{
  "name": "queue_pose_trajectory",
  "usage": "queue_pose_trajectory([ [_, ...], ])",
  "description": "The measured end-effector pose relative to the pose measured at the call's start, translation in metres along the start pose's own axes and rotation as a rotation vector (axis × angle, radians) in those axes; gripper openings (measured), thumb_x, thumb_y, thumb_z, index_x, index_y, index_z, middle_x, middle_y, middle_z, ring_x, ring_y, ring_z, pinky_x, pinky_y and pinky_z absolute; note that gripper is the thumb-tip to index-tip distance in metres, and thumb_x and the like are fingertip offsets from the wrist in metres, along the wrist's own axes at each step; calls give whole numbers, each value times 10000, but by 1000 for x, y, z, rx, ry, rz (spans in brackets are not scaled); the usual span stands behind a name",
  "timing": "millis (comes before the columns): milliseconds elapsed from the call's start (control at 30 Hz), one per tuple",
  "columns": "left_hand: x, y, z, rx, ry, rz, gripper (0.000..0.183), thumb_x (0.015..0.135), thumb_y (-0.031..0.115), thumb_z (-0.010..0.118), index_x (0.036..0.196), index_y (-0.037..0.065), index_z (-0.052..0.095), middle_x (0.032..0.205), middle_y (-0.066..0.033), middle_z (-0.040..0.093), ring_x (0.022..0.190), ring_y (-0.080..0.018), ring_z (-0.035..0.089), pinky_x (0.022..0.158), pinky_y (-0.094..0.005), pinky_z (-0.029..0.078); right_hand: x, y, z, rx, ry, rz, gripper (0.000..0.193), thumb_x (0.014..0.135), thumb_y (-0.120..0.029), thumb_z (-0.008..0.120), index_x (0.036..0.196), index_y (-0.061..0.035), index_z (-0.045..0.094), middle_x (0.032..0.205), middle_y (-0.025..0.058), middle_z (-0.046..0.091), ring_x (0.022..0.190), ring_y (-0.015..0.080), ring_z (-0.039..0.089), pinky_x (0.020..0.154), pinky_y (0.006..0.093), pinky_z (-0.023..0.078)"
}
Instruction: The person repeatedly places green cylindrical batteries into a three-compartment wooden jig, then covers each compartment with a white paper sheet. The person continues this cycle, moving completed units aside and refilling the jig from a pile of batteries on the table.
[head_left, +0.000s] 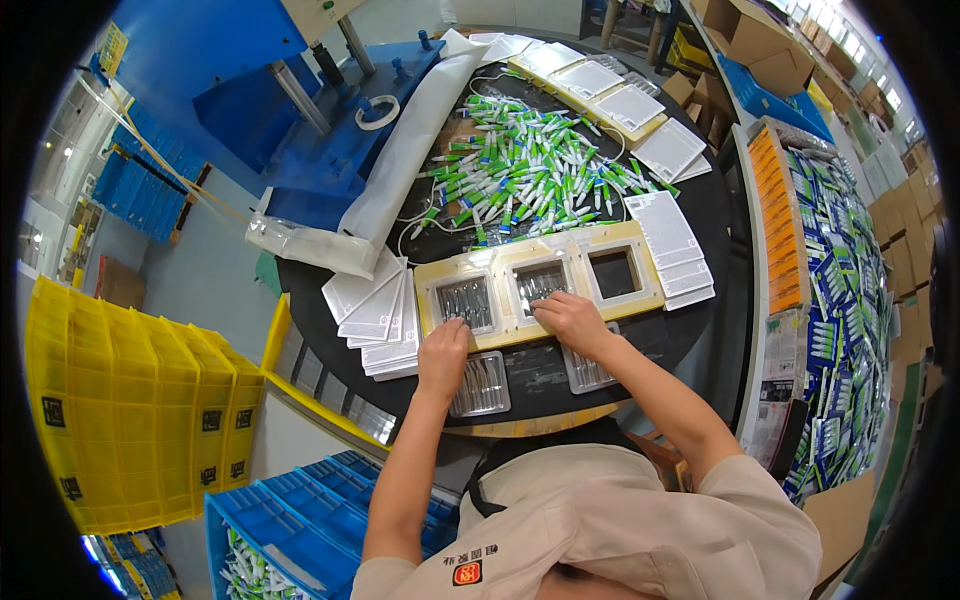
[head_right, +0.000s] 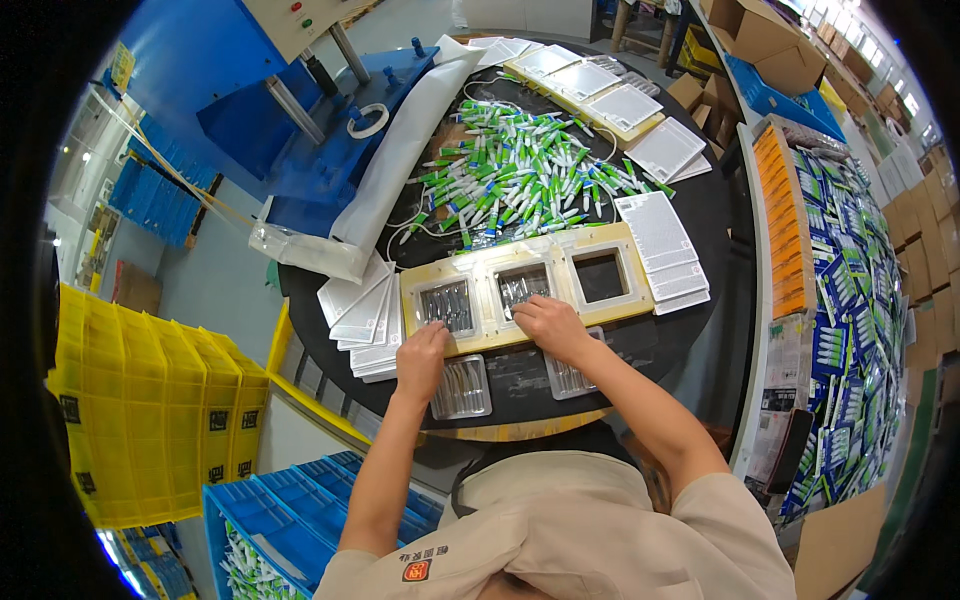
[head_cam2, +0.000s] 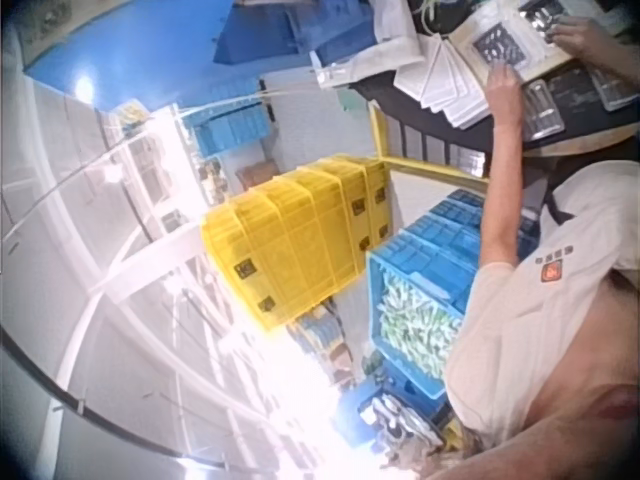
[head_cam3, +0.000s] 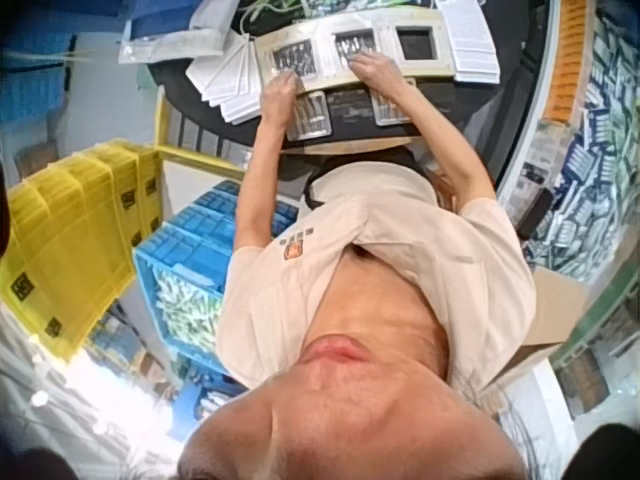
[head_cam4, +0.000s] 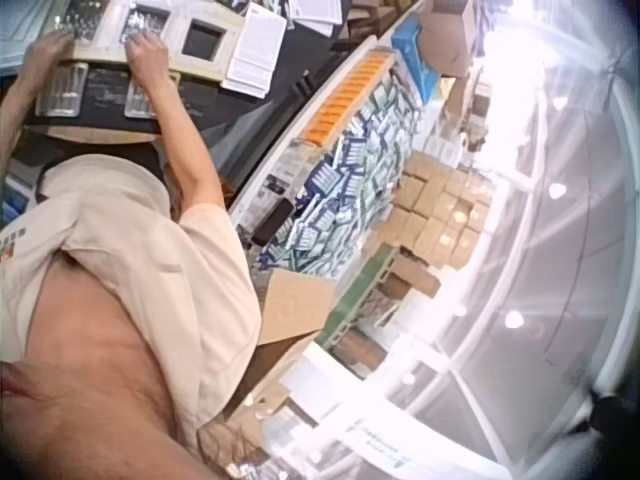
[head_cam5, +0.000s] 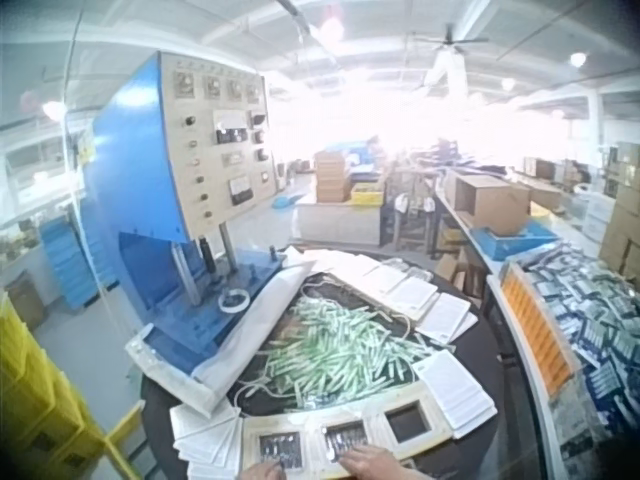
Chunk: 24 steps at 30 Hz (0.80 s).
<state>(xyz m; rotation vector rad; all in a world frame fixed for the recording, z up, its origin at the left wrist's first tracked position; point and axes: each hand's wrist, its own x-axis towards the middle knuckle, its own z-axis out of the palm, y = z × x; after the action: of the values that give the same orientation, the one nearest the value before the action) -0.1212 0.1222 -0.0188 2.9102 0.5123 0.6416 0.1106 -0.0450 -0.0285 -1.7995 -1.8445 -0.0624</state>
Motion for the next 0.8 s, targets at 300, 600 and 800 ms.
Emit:
queue_pose_trajectory([
  [300,29,-15,-11,-151,-283,-191,75,778,156,728,793,93,764,865,-79,694,781,-329,681,683,-444,543,-12,-5,-66,511,105,336,251,892,-171,741,1091,-21,711,1188,128,705,1076,343,648,924,399,527],
  [600,69,-33,-21,-197,-661,-194,199,645,241,884,757,99,799,724,-105,729,688,-300,701,651,-400,547,-96,-32,-75,235,-523,265,286,788,-261,796,992,-80,710,958,97,640,971,310,639,797,423,535],
  [800,77,2,-31,-152,-476,-151,316,722,260,864,962,71,785,990,-110,751,927,-309,712,805,-397,559,-88,-8,-75,446,-571,221,138,837,-177,741,912,-61,748,920,99,656,960,311,645,789,423,531],
])
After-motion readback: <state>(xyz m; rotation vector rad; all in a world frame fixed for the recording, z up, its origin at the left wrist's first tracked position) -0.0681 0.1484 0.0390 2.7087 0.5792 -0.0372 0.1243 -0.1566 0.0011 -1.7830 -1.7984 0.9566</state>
